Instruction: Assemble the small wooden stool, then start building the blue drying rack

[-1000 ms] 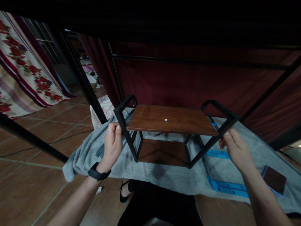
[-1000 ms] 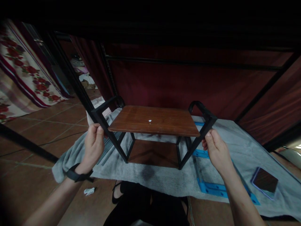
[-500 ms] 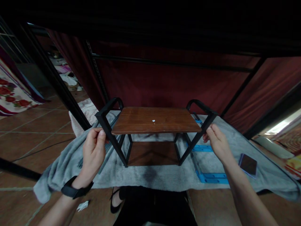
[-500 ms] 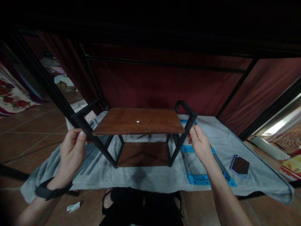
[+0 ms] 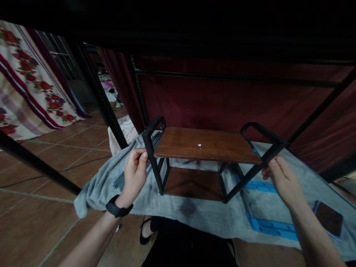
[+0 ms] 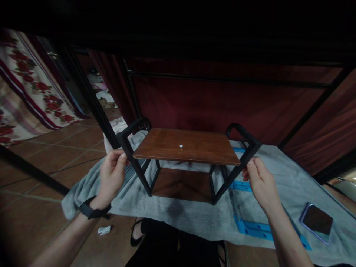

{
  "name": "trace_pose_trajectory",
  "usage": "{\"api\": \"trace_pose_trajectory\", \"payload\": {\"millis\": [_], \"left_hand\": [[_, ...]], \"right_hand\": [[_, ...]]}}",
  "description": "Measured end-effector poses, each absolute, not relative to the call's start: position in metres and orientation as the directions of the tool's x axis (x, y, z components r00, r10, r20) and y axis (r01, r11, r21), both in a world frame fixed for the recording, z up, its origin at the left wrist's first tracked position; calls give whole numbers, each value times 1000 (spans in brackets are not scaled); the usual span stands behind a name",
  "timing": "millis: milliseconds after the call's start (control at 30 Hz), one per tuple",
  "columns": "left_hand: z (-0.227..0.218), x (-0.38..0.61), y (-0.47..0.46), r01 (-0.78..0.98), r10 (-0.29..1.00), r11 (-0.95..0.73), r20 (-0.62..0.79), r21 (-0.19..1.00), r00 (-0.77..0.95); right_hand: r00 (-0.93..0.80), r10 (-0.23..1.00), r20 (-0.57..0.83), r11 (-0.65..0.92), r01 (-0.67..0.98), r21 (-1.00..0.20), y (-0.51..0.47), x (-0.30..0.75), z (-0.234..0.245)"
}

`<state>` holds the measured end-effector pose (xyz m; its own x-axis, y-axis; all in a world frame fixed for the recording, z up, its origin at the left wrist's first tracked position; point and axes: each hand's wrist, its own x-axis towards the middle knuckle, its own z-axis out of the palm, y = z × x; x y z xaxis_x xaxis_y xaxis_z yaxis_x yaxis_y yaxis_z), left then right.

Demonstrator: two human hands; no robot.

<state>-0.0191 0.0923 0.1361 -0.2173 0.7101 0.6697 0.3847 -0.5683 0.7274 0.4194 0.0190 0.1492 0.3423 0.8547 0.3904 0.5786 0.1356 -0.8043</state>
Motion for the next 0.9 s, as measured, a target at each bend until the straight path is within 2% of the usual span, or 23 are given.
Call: {"api": "trace_pose_trajectory", "payload": {"millis": [267, 433, 733, 900], "left_hand": [[138, -13, 87, 399, 688, -562, 677, 724, -260], [139, -14, 87, 345, 687, -582, 672, 736, -276], [149, -19, 78, 244, 766, -543, 593, 803, -246], [155, -31, 116, 32, 839, -501, 494, 865, -228]], "right_hand": [[358, 839, 410, 102, 636, -765, 15, 413, 154], [358, 838, 411, 92, 650, -754, 15, 413, 155], [373, 840, 394, 132, 565, -814, 16, 413, 155], [451, 825, 341, 161, 390, -907, 40, 415, 166]]}}
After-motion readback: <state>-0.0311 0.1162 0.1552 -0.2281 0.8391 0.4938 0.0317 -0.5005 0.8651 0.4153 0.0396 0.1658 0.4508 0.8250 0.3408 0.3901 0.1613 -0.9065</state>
